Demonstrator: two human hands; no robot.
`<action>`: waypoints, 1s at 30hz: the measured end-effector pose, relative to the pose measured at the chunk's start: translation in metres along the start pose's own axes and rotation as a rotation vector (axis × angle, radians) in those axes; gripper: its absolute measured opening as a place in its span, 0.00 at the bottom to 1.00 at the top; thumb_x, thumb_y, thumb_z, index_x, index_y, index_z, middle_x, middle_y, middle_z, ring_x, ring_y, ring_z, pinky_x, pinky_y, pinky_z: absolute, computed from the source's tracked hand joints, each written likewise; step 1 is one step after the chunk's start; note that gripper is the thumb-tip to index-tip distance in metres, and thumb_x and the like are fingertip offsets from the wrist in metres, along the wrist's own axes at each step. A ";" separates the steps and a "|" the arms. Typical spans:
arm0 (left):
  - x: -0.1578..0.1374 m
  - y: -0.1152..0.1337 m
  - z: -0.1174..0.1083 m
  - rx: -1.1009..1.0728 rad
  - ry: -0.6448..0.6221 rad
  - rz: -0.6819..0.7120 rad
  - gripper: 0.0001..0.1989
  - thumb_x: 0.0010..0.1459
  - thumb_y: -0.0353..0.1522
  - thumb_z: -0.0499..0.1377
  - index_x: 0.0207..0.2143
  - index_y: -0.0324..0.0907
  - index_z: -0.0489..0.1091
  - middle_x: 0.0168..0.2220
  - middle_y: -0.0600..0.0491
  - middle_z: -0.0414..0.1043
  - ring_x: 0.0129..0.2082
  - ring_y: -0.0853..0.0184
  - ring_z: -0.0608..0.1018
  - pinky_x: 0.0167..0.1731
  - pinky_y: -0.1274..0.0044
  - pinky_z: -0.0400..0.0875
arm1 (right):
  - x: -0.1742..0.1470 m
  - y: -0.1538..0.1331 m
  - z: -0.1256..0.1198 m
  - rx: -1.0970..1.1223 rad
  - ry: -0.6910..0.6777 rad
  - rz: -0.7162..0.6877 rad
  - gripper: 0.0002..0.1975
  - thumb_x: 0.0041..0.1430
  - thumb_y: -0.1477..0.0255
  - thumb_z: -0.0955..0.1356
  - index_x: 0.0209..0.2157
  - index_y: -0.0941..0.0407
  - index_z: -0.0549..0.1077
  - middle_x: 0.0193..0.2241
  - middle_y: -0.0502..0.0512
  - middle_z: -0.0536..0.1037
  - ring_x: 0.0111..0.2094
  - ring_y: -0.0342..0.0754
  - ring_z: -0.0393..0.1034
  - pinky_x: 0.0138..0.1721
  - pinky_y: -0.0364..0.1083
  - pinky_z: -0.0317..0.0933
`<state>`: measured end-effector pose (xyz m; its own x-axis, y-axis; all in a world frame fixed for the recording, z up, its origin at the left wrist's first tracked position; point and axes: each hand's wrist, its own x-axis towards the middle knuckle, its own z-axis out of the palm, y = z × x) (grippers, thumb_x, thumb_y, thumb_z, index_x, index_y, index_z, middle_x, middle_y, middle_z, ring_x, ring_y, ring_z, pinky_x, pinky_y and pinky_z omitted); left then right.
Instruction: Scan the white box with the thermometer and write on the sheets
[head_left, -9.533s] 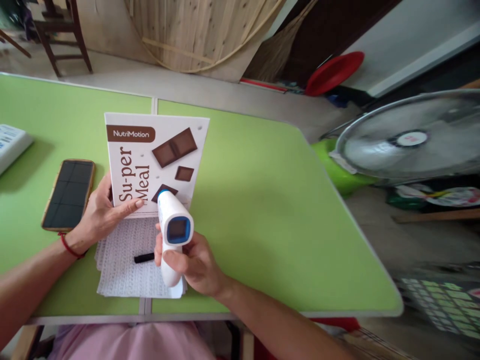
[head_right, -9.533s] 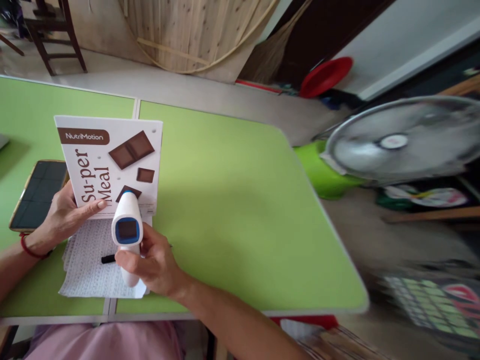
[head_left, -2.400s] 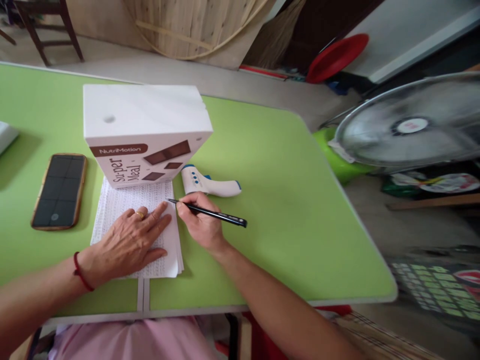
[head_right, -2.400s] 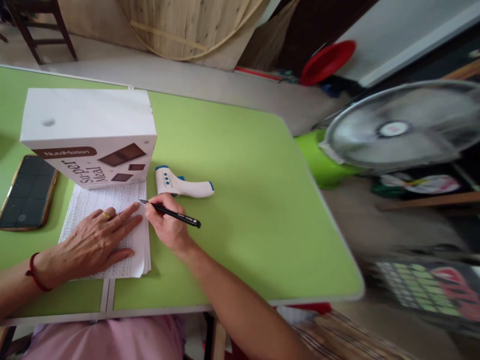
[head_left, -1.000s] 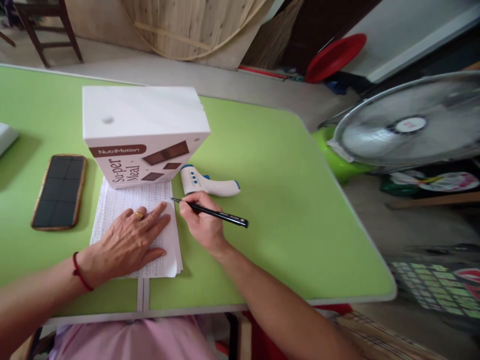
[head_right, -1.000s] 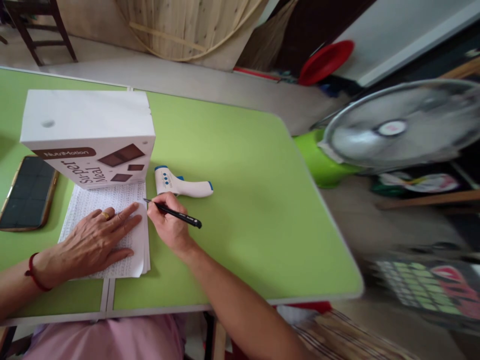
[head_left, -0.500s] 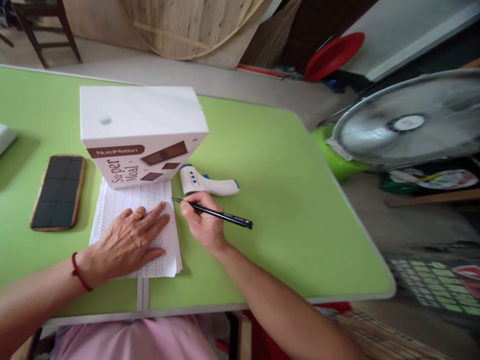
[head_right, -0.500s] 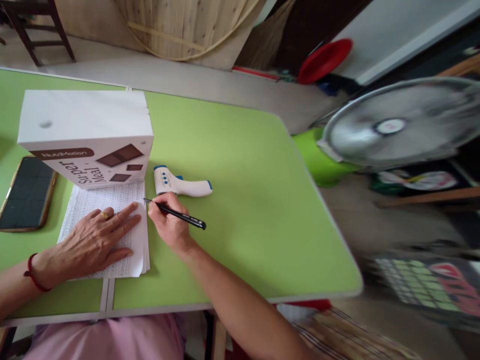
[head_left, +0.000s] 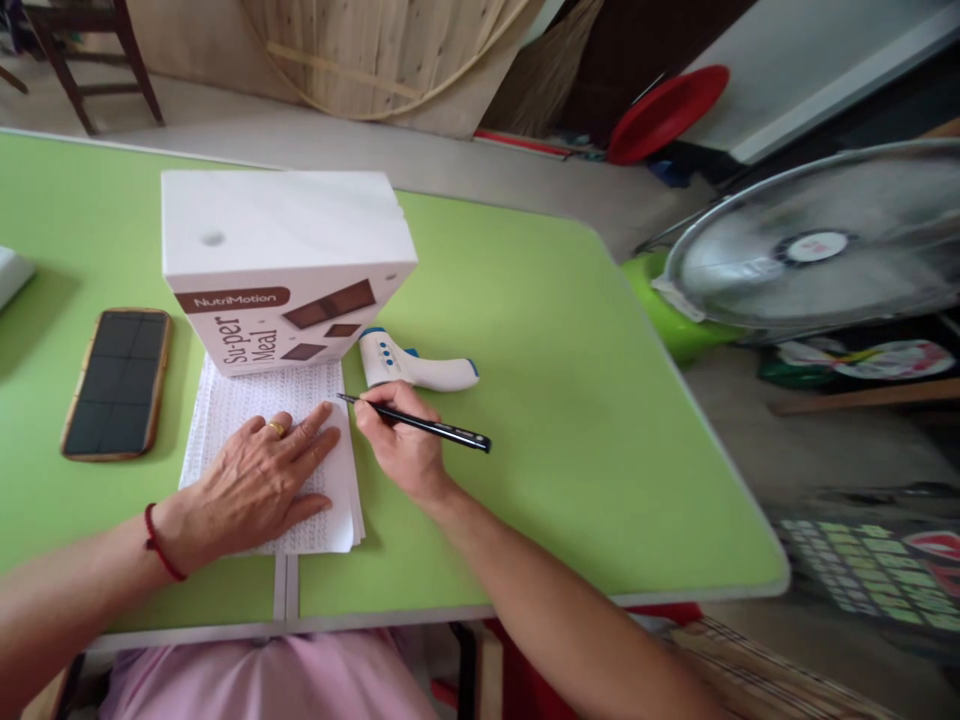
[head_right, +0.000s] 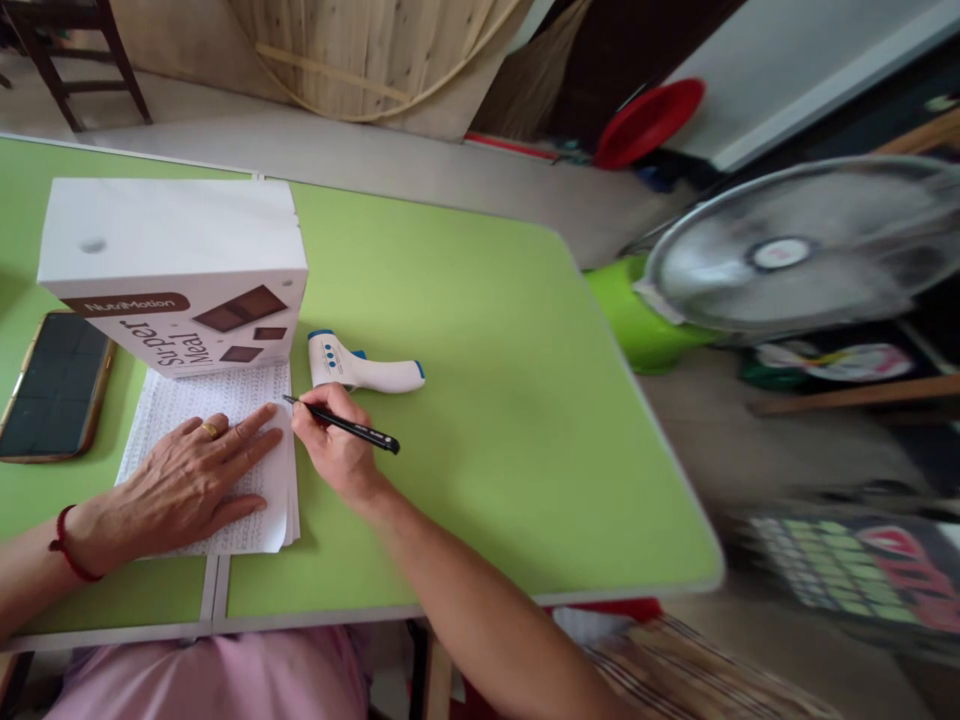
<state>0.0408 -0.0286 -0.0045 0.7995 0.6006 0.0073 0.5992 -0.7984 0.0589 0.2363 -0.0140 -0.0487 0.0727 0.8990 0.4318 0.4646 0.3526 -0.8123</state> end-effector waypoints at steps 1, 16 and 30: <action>0.000 0.000 0.000 -0.002 0.001 0.002 0.29 0.62 0.42 0.57 0.60 0.35 0.61 0.65 0.43 0.55 0.42 0.56 0.71 0.37 0.65 0.69 | 0.000 0.000 0.000 -0.005 -0.002 0.004 0.05 0.57 0.71 0.66 0.28 0.55 0.67 0.20 0.45 0.70 0.20 0.40 0.65 0.22 0.41 0.61; 0.000 0.001 -0.001 -0.009 -0.011 0.004 0.27 0.63 0.42 0.56 0.60 0.36 0.61 0.66 0.44 0.53 0.43 0.55 0.71 0.38 0.65 0.68 | -0.001 0.000 -0.003 0.028 0.021 0.031 0.03 0.55 0.73 0.66 0.29 0.55 0.67 0.20 0.45 0.69 0.19 0.40 0.63 0.21 0.40 0.61; -0.002 -0.003 0.001 -0.038 0.043 0.034 0.23 0.63 0.40 0.57 0.55 0.34 0.64 0.62 0.40 0.58 0.42 0.55 0.73 0.37 0.64 0.69 | 0.005 -0.013 -0.020 -0.118 -0.061 -0.471 0.14 0.58 0.82 0.65 0.45 0.55 0.70 0.34 0.56 0.75 0.36 0.47 0.72 0.38 0.47 0.70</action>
<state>0.0373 -0.0277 -0.0055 0.8165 0.5749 0.0531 0.5689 -0.8168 0.0957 0.2487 -0.0195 -0.0282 -0.2195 0.6635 0.7153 0.5315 0.6961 -0.4826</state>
